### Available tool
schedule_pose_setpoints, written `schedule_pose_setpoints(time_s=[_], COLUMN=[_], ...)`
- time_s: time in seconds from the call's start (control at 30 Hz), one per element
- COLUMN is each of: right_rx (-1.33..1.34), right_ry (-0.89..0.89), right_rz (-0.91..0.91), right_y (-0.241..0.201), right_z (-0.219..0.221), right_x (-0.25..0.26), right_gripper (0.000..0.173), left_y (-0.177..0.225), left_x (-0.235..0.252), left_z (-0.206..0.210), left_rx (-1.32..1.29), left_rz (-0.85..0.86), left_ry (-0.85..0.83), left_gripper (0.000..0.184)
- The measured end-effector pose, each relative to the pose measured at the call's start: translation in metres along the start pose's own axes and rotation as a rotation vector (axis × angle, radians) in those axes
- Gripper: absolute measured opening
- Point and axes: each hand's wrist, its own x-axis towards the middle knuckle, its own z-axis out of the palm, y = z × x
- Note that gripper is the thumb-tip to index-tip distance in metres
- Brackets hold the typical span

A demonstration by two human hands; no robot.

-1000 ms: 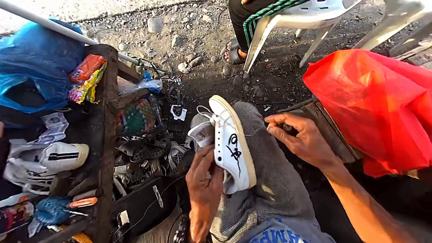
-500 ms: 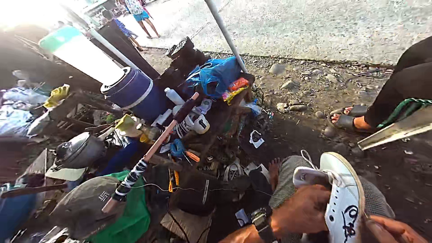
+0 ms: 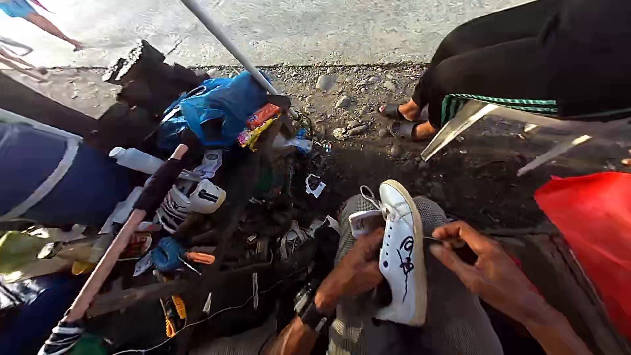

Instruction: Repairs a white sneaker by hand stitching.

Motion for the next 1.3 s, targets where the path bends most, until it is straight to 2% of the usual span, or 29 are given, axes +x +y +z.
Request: schedule_pose_setpoints(time_s=[0.07,0.13,0.3,0.4,0.6,1.03,1.3], right_rx=[-0.025,-0.028,0.229,0.244,0.184,0.153,-0.169], right_ry=[-0.038,-0.046,-0.085,-0.033,0.058,0.031,-0.146], right_rz=[0.064,0.104,-0.022,-0.07,-0.07,-0.07,-0.185], right_y=[-0.001,0.002,0.0,0.0,0.002,0.002,-0.013], right_z=[-0.024,-0.04,-0.017,0.007,0.024,0.021,-0.002], right_x=[-0.005,-0.016,-0.03,-0.028,-0.02,-0.016,0.006], right_gripper=[0.037,0.04,0.037,0.03,0.027,0.023,0.024], left_y=[0.002,-0.002,0.011,0.012,0.008,0.007,0.007], left_x=[-0.013,-0.025,-0.012,-0.006,-0.006,-0.004,-0.001], left_z=[-0.013,-0.005,0.045,0.049,0.049,0.054,0.057], left_rx=[-0.309,-0.441,-0.321,-0.34,-0.377,-0.37,-0.323], left_rz=[-0.147,-0.22,-0.339,-0.346,-0.298,-0.295,-0.283], left_ry=[-0.161,-0.111,0.419,0.553,0.621,0.644,0.657], left_gripper=[0.054,0.06,0.027,0.02,0.024,0.024,0.02])
